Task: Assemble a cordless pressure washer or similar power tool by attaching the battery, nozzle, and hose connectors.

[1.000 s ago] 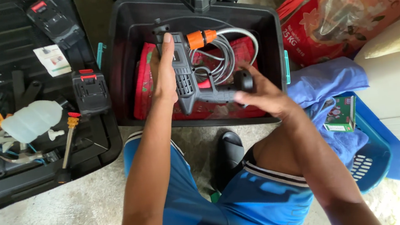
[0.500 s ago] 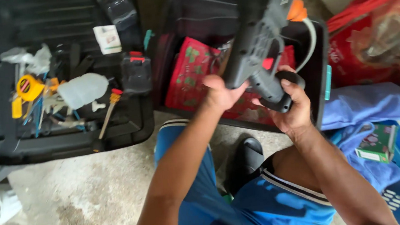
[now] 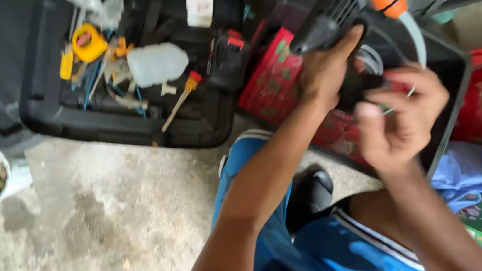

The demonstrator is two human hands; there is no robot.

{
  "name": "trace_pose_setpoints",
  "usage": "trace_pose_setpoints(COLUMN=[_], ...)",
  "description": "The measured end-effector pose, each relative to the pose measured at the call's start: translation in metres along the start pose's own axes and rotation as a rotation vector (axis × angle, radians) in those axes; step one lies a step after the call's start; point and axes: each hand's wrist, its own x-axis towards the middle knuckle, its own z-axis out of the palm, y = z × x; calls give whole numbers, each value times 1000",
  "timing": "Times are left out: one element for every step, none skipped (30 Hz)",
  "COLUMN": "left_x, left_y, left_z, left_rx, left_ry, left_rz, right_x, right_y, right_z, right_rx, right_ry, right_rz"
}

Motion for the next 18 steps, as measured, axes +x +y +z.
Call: trace_pose_setpoints(left_x=[-1,7,20,32,37,42,49,50,48,47,42,38,32,28,23,19,21,23], left_y=[1,-19,-35,-51,-64,-78,-89,-93,-99,-105,-98,-92,-87,-79,-72,-65,-70,-76], left_z=[0,-2,-1,1,4,7,10,10,12,15,16,17,18,17,15,13,13,13], left_rx=[210,204,163,123,116,86,61,59,16,-27,-29,-79,-128,-129,-46,36,31,-11], left_ry=[69,77,15,-47,-35,-64,-95,-85,-115,-145,-145,-215,-286,-287,-276,-265,-264,-287], left_rz=[-98,-104,-73,-42,-41,-23,0,6,13,21,23,143,261,261,267,272,266,270], right_x=[14,24,37,51,55,58,61,59,55,52,47,43,38,35,31,26,25,25], right_y=[-14,-28,-41,-54,-58,-63,-68,-64,-60,-56,-51,-45,-39,-35,-30,-26,-26,-27], right_z=[1,21,42,62,88,114,142,168,193,218,235,251,268,276,285,293,296,298], right_rx=[-109,-106,-27,54,62,72,83,92,54,15,14,-47,-108,-109,-156,-202,-202,-215], right_ry=[-131,-143,-334,-524,-534,-682,-823,-826,-883,-940,-941,-916,-891,-892,-907,-922,-929,-932], right_rz=[-193,-190,-307,-425,-428,-527,-632,-640,-687,-735,-738,-765,-789,-790,-795,-799,-794,-795])
